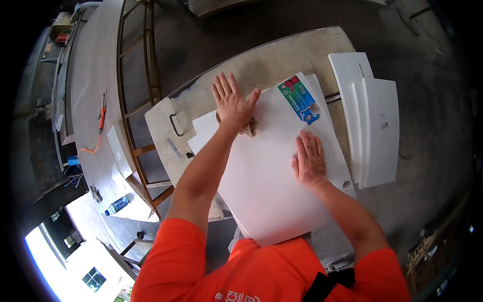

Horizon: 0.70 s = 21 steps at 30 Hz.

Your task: The person wipes several white furniture panels with a cloth, applying water from a bottle to the cloth between panels.

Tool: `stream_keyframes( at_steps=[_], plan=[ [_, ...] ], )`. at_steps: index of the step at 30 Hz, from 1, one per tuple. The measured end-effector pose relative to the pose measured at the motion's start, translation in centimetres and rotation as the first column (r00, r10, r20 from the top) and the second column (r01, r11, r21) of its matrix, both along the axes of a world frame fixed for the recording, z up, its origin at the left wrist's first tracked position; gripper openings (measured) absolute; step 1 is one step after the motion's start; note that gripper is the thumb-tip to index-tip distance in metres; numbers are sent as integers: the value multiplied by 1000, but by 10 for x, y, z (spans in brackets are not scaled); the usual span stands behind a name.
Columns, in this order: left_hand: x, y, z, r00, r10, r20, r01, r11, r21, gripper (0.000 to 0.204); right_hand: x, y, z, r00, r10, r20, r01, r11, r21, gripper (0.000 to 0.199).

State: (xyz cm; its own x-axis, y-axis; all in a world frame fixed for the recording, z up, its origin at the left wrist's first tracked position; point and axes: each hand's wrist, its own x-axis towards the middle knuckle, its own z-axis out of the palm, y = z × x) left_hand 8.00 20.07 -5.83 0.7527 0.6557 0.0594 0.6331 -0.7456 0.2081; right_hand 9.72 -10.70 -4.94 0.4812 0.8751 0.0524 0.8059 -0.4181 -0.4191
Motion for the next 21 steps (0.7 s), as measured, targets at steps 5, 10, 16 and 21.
stream_keyframes(
  at_steps=[5, 10, 16, 21],
  plan=[
    [-1, -100, 10, 960, -219, -173, 193, 969, -155, 105, 8, -9, -1, 1000, -18, 23, 20, 996, -85, 61],
    [20, -56, 6, 972, -219, -86, 214, 974, -68, 104, 12, -7, -3, 999, -16, 40, 17, 1000, -19, 61],
    [19, -100, 7, 960, -252, -121, 238, 964, -121, 105, 13, -9, -1, 999, -38, 5, 38, 999, -9, 61],
    [23, -98, -3, 942, -330, -54, 327, 943, -64, 98, 14, -13, 2, 998, -69, 7, 68, 995, 73, 60]
  ],
)
